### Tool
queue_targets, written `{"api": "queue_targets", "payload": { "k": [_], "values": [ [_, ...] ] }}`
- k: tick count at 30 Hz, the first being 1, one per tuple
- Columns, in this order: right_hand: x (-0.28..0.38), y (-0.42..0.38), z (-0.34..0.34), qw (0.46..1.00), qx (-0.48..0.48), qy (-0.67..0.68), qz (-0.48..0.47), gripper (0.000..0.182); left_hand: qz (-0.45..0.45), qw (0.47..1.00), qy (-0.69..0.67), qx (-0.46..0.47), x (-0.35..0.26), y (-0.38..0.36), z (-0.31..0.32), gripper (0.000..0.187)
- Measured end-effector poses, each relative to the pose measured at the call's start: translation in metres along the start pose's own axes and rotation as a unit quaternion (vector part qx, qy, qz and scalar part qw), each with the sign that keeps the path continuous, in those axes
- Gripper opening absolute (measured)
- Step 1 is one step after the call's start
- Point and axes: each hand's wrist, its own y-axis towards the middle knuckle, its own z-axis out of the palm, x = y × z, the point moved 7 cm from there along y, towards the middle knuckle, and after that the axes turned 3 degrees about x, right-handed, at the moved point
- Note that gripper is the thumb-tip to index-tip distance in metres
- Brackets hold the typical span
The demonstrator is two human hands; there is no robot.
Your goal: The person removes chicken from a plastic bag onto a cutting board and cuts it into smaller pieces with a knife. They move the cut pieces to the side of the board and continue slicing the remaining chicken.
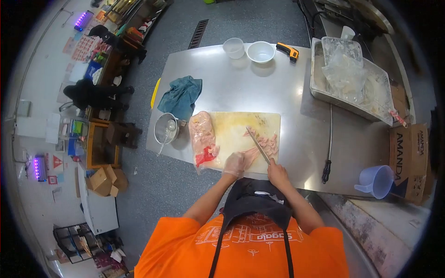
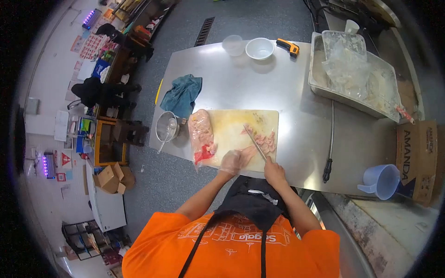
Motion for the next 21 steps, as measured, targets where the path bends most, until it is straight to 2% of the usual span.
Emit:
{"api": "queue_targets", "payload": {
  "k": [1,3,4,6,7,8,10,11,13,15,17,20,21],
  "values": [
    [0.004,-0.001,-0.001,1.0,-0.001,0.002,0.007,0.031,0.005,1.0,0.002,0.003,-0.006,0.004,0.003,0.028],
    [0.011,-0.001,-0.001,1.0,-0.004,0.0,0.018,0.031,0.108,0.994,0.034,-0.002,-0.033,0.011,0.01,0.034],
    [0.012,-0.001,0.002,1.0,-0.009,0.0,0.022,0.031,0.112,0.993,0.029,-0.003,-0.035,0.009,0.009,0.034],
    [0.009,0.001,0.002,0.999,-0.017,-0.006,0.028,0.031,0.154,0.985,0.074,-0.022,-0.036,-0.001,0.003,0.046],
    [0.007,0.001,0.003,0.999,-0.017,-0.005,0.03,0.03,0.176,0.982,0.042,-0.059,-0.028,-0.005,0.004,0.05],
    [0.005,-0.002,0.006,0.999,-0.012,-0.005,0.033,0.029,0.179,0.982,0.035,-0.058,-0.034,-0.01,-0.008,0.05],
    [0.003,-0.006,0.009,0.999,-0.008,-0.018,0.041,0.028,0.268,0.952,0.034,-0.141,-0.057,-0.03,-0.038,0.051],
    [0.004,-0.002,0.008,0.999,-0.011,-0.024,0.043,0.027,0.269,0.952,0.026,-0.145,-0.051,-0.025,-0.032,0.051],
    [0.011,-0.001,0.006,0.998,-0.032,-0.037,0.035,0.025,0.194,0.969,0.031,-0.15,-0.032,-0.018,-0.016,0.05],
    [0.02,-0.008,0.009,0.997,-0.044,-0.055,0.027,0.023,0.207,0.966,0.049,-0.149,-0.024,-0.013,-0.012,0.048],
    [0.039,-0.01,0.006,0.997,-0.066,-0.019,0.033,0.021,0.223,0.96,0.066,-0.155,-0.02,-0.014,-0.017,0.046],
    [0.054,-0.008,0.029,0.998,-0.007,-0.065,0.007,0.021,0.185,0.973,0.034,-0.133,-0.002,-0.025,-0.01,0.04],
    [0.054,-0.007,0.03,0.998,-0.006,-0.063,0.025,0.023,0.202,0.974,0.065,-0.082,0.001,-0.027,0.001,0.036]
  ]
}}
